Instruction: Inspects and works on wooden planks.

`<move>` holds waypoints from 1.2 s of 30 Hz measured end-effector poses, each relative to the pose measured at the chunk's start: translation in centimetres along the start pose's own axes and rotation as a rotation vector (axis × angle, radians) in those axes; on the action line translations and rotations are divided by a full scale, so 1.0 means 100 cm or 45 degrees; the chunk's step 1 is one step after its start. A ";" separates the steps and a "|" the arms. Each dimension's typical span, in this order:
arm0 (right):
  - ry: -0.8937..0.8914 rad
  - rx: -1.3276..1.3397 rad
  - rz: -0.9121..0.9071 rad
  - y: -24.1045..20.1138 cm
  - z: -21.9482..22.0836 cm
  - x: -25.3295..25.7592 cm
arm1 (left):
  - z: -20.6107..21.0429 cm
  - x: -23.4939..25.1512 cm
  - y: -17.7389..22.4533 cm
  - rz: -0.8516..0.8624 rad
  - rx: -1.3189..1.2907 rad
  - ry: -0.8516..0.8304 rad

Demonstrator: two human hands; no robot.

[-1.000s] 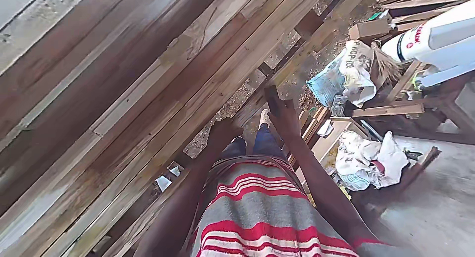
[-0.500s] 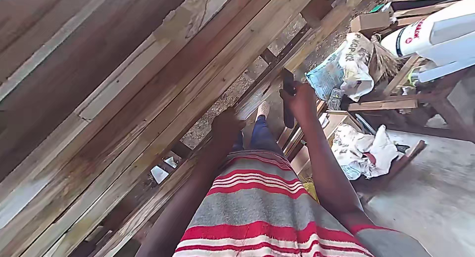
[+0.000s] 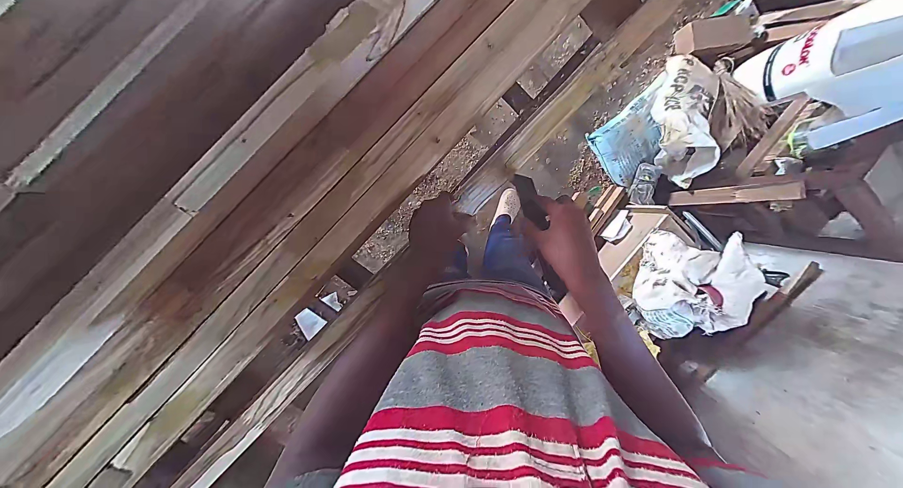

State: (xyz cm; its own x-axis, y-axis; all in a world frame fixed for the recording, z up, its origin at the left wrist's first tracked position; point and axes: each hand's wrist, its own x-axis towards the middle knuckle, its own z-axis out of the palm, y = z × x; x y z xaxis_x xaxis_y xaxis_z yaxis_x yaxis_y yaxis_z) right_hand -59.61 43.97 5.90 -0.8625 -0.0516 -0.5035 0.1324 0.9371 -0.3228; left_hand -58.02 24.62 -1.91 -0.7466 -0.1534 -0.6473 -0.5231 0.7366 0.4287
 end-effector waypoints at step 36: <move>-0.378 1.100 -0.006 0.210 -0.147 0.188 | 0.056 -0.024 0.003 -0.087 0.455 0.872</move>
State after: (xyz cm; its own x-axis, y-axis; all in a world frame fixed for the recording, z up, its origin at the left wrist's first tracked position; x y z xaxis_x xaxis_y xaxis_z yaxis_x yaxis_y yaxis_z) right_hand -80.22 67.73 1.47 -0.7187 -0.2535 -0.6475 0.5519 0.3586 -0.7529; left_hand -54.07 28.90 -3.74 -0.8662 -0.4932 -0.0808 -0.4993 0.8610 0.0970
